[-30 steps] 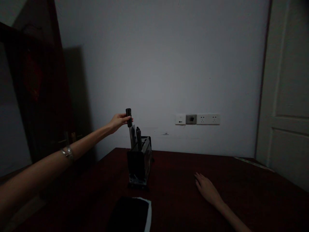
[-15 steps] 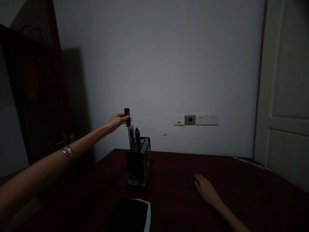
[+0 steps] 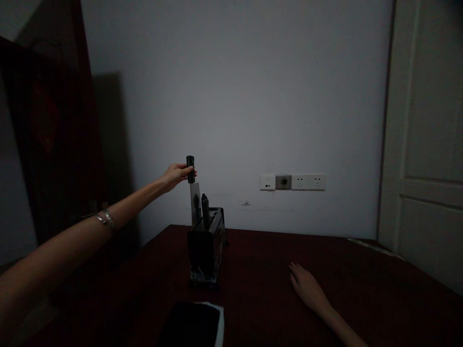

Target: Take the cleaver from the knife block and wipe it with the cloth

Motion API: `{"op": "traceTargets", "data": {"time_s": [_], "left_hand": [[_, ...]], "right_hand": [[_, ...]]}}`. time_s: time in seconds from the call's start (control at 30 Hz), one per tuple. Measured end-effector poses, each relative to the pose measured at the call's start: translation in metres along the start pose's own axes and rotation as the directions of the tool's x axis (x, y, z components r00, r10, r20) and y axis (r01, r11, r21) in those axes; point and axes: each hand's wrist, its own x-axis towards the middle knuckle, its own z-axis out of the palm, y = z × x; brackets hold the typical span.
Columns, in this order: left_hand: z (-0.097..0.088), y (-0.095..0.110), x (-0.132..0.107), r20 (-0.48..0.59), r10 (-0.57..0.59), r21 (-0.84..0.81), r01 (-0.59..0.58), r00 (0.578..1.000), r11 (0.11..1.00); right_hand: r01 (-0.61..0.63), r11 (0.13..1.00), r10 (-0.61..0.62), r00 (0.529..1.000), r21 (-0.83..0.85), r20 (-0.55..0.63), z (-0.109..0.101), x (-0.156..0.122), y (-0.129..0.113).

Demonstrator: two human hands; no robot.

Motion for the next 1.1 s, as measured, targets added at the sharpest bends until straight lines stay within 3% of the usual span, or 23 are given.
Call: {"op": "traceTargets", "data": {"time_s": [0.37, 0.57, 0.83, 0.97, 1.1], "left_hand": [[0.005, 0.039, 0.014, -0.009, 0.051, 0.003, -0.051, 0.999, 0.999], [0.014, 0.069, 0.016, -0.037, 0.096, 0.005, -0.096, 0.995, 0.995], [0.034, 0.109, 0.032, 0.009, 0.196, -0.029, -0.195, 0.981, 0.98], [0.05, 0.122, 0.037, 0.039, 0.236, -0.068, -0.233, 0.971, 0.97], [0.07, 0.125, 0.033, 0.08, 0.243, -0.098, -0.235, 0.967, 0.967]], "right_hand": [[-0.026, 1.0, 0.026, 1.0, 0.005, 0.016, -0.002, 0.0, -0.002], [-0.031, 0.999, 0.03, 0.999, 0.024, 0.032, -0.007, 0.0, -0.003], [-0.029, 0.994, 0.023, 0.998, 0.104, 0.061, -0.011, 0.001, -0.001], [-0.023, 0.982, 0.011, 0.998, 0.187, 0.065, -0.026, 0.008, 0.004], [-0.031, 0.967, 0.029, 1.0, 0.255, 0.012, -0.06, 0.025, 0.012]]}}
